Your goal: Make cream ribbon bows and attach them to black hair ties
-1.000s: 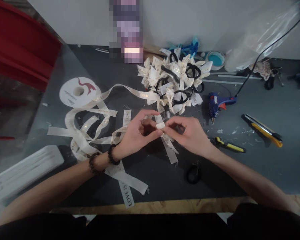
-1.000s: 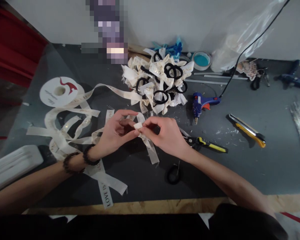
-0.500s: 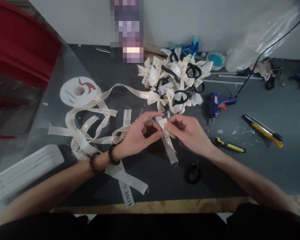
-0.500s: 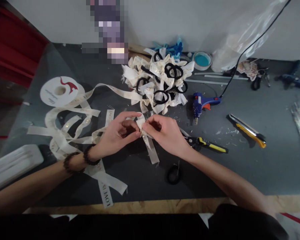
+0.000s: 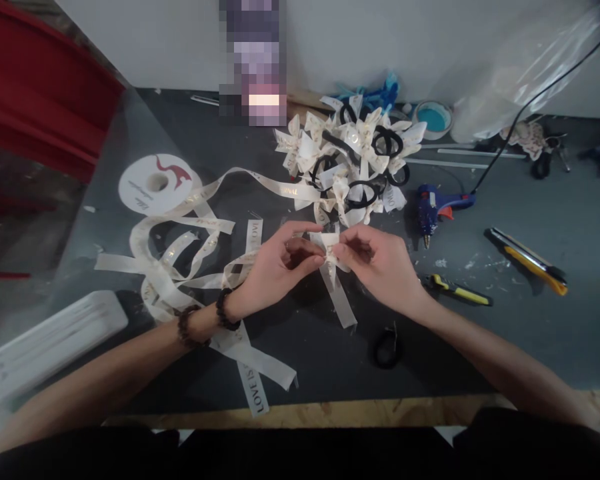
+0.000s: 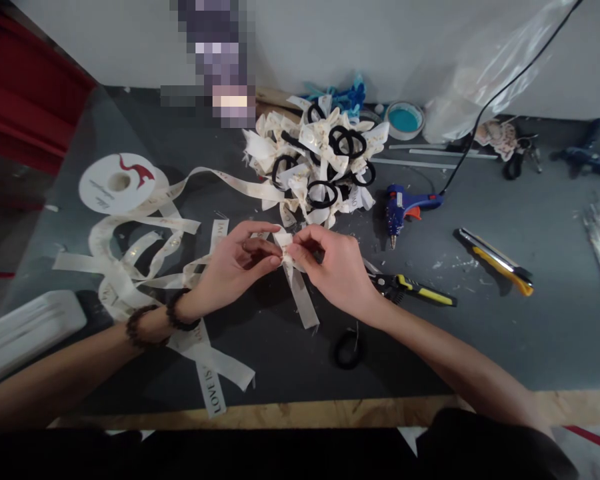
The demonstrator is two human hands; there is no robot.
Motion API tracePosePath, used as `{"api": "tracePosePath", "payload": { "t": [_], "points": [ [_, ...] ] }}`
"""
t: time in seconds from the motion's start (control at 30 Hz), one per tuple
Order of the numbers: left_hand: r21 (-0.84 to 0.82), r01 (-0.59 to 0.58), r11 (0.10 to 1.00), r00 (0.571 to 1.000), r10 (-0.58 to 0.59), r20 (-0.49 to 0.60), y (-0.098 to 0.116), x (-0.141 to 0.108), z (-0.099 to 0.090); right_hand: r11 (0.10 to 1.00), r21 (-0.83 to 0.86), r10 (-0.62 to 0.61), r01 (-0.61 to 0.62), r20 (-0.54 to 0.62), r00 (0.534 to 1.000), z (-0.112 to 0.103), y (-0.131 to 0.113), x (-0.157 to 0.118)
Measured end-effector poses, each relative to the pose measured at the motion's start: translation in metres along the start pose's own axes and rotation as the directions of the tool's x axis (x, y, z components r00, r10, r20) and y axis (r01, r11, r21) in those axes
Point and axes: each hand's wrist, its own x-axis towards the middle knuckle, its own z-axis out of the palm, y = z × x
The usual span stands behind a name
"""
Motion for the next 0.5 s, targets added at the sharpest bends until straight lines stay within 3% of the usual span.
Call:
{"api": "tracePosePath", "payload": {
  "t": [0.27, 0.5],
  "points": [
    [0.015, -0.051, 0.999, 0.995, 0.052, -0.085, 0.0023, -0.0023, 0.0014, 0.997, 0.021, -0.069, 0.069, 0.025, 0.997, -0.0030, -0.0053, -0.0008],
    [0.068, -0.099, 0.993, 0.993, 0.103, -0.055, 0.0023, -0.0030, 0.0018, 0.981, 0.174, 0.069, -0.089, 0.121, 0.990, -0.0045, 0.0020, 0.0042]
  ]
}}
